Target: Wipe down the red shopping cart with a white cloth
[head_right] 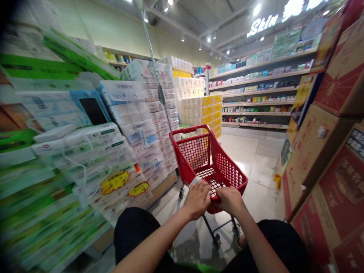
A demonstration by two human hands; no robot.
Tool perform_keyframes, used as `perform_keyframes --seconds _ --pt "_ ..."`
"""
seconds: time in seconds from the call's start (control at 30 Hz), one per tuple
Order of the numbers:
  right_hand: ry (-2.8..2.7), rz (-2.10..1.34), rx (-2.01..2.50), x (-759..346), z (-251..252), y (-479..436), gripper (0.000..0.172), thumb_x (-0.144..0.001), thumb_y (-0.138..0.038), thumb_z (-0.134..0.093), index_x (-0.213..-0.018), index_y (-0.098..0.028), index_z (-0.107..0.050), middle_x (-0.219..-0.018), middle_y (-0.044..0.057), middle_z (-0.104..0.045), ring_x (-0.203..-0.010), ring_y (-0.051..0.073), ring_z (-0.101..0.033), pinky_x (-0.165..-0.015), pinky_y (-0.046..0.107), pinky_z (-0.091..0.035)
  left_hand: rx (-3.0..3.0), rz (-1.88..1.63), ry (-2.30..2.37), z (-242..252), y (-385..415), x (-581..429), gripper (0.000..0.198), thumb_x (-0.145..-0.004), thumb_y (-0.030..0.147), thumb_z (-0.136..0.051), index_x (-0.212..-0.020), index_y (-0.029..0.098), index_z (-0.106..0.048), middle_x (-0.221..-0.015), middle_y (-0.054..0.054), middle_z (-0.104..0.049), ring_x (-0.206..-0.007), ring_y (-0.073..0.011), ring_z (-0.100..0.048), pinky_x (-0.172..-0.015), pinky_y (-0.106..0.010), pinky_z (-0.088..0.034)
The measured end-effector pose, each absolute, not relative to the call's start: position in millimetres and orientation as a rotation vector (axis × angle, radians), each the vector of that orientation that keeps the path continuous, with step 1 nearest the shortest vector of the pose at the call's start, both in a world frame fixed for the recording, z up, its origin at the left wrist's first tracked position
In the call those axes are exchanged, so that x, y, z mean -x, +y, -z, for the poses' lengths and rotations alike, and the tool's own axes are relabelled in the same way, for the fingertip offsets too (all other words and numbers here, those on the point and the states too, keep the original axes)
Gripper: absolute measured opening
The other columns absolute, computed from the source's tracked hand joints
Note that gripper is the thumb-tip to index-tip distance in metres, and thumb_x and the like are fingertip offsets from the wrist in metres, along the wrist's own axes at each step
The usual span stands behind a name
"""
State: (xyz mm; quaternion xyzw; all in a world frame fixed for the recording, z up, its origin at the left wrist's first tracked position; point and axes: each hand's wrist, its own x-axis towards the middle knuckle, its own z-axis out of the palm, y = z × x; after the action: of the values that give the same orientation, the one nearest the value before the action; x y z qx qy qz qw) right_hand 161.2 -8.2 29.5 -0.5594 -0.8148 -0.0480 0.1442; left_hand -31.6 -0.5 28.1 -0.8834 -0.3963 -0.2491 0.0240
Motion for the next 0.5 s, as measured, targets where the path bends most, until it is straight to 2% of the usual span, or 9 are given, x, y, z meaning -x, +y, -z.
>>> perform_keyframes --seconds 0.1,0.23,0.4,0.5 --pt "-2.316 0.146 1.590 -154 -27 -9 0.018 -0.073 -0.038 -0.072 -0.075 -0.022 -0.063 -0.078 0.000 -0.071 -0.080 0.019 -0.066 -0.071 0.029 -0.032 2.792 0.729 -1.141 -27 -5 39 0.031 -0.093 0.032 -0.046 -0.123 0.027 -0.052 -0.132 -0.003 -0.053 -0.132 -0.0226 -0.039 -0.105 -0.042 -0.039" --pt "-2.276 0.197 1.537 -143 -20 -6 0.028 -0.071 -0.045 -0.075 -0.079 -0.022 -0.062 -0.080 0.000 -0.071 -0.082 0.019 -0.065 -0.072 0.030 -0.032 2.808 0.690 -1.143 -31 21 60 0.031 -0.094 0.028 -0.044 -0.124 0.031 -0.054 -0.140 0.001 -0.048 -0.135 -0.0186 -0.037 -0.109 -0.039 -0.038" --pt "-2.248 0.311 1.507 -138 -11 0 0.034 -0.073 -0.050 -0.074 -0.076 -0.021 -0.058 -0.079 0.001 -0.069 -0.078 0.019 -0.064 -0.072 0.031 -0.032 2.626 0.808 -1.446 -36 62 75 0.033 -0.094 0.030 -0.046 -0.125 0.034 -0.055 -0.155 0.001 -0.027 -0.141 -0.0252 -0.027 -0.114 -0.048 -0.033" --pt "-2.238 0.344 1.510 -136 -11 0 0.034 -0.074 -0.050 -0.073 -0.074 -0.021 -0.057 -0.077 0.001 -0.069 -0.077 0.018 -0.063 -0.071 0.031 -0.032 2.585 0.853 -1.524 -35 65 70 0.032 -0.095 0.030 -0.044 -0.125 0.033 -0.054 -0.152 0.000 -0.031 -0.136 -0.0254 -0.034 -0.111 -0.049 -0.037"
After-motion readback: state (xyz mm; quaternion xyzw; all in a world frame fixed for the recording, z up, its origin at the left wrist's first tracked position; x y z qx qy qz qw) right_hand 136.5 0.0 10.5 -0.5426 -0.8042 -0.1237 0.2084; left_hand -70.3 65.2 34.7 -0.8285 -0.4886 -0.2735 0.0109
